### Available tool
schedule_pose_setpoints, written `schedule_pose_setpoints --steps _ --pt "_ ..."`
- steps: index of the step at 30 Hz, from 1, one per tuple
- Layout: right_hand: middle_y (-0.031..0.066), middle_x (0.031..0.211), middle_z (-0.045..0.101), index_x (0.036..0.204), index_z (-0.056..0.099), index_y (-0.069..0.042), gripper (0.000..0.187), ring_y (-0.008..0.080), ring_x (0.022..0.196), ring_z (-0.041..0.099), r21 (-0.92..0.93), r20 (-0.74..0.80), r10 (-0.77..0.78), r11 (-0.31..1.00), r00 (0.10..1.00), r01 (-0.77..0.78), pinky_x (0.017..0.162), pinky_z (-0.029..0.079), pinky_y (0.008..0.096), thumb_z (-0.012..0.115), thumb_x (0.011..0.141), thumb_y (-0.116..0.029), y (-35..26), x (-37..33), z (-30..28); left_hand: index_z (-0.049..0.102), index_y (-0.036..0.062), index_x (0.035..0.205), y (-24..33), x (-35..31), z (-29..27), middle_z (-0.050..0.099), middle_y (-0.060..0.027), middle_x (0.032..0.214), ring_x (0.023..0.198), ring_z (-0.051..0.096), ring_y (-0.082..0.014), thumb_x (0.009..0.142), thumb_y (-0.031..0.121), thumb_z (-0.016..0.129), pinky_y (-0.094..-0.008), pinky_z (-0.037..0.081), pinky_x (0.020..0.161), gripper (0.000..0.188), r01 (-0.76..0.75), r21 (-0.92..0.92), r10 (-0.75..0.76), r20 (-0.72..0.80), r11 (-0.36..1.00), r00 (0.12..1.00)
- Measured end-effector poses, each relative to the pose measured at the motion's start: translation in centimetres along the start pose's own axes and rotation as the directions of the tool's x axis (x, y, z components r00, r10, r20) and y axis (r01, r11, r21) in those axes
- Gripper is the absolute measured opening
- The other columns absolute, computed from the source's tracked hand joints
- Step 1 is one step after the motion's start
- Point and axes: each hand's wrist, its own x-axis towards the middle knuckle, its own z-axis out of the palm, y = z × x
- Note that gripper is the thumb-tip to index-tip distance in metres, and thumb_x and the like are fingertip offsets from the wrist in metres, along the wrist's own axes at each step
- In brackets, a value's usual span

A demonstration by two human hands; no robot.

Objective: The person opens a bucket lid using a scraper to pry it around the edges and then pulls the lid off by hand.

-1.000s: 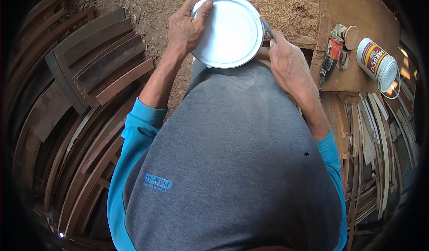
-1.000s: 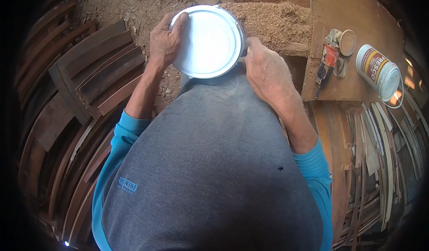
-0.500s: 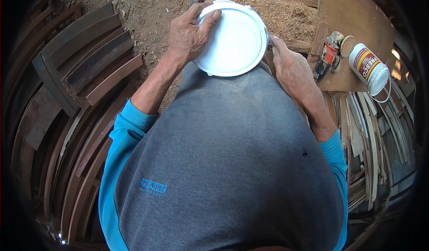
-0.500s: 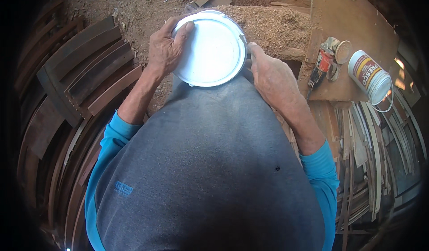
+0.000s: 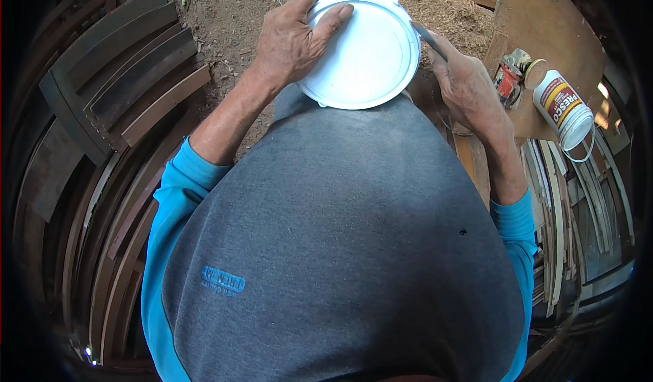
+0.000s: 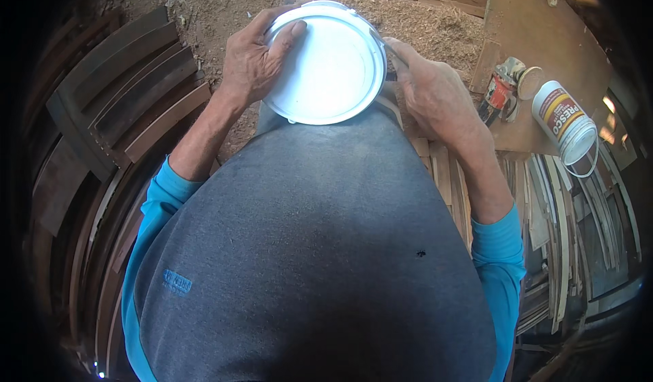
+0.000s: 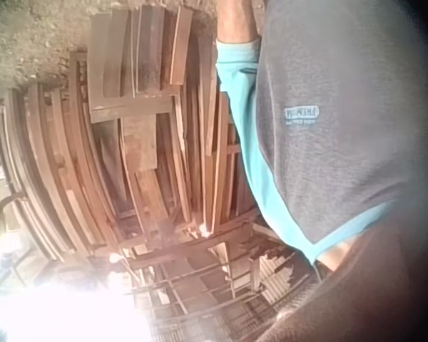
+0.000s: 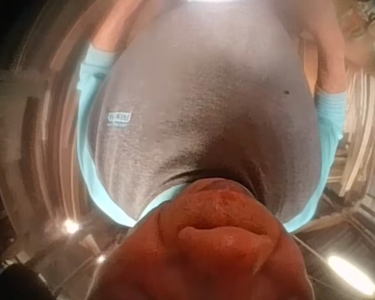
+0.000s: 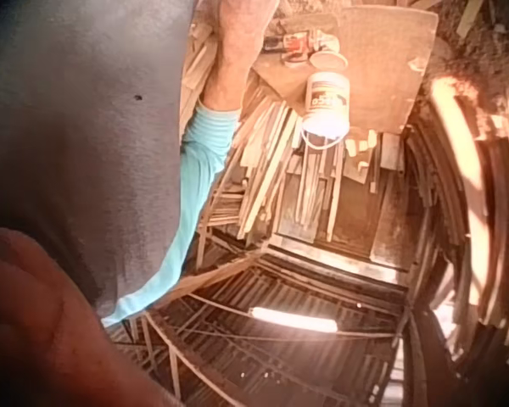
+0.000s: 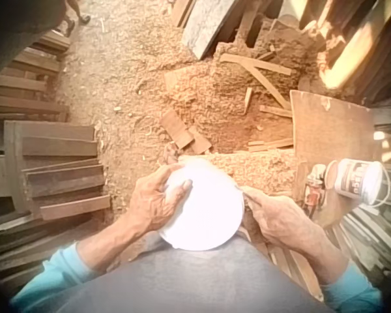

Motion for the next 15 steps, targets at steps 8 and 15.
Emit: schedule_pose_setpoints --steps 8,15 --pt "0.0263 0.085 0.067 0.14 0.047 -0.003 0.04 0.039 0.08 0.069 0.021 0.035 0.094 0.995 0.995 -0.095 0.073 0.053 0.0483 0.048 0.101 -0.012 -1.1 -0.3 0.0 0.063 0.0134 0.13 0.3 -0.7 0.4 0.074 -0.0143 0.092 0.071 0.075 -0.0235 0.1 0.047 0.058 -0.0374 0.065 0.062 0.045 0.101 0.015 -0.1 -0.067 0.995 0.993" --pt "0.025 0.083 0.067 0.138 0.05 -0.004 0.039 0.0383 0.076 0.069 -0.051 0.026 -0.07 0.996 0.997 0.071 0.068 0.054 0.0479 0.049 0.1 -0.011 0.6 0.3 -0.6 0.063 0.0141 0.13 0.7 0.0 -0.2 0.075 -0.0151 0.094 0.074 0.076 -0.0236 0.098 0.049 0.06 -0.0363 0.065 0.064 0.048 0.144 -0.036 -0.142 0.057 0.989 0.988"
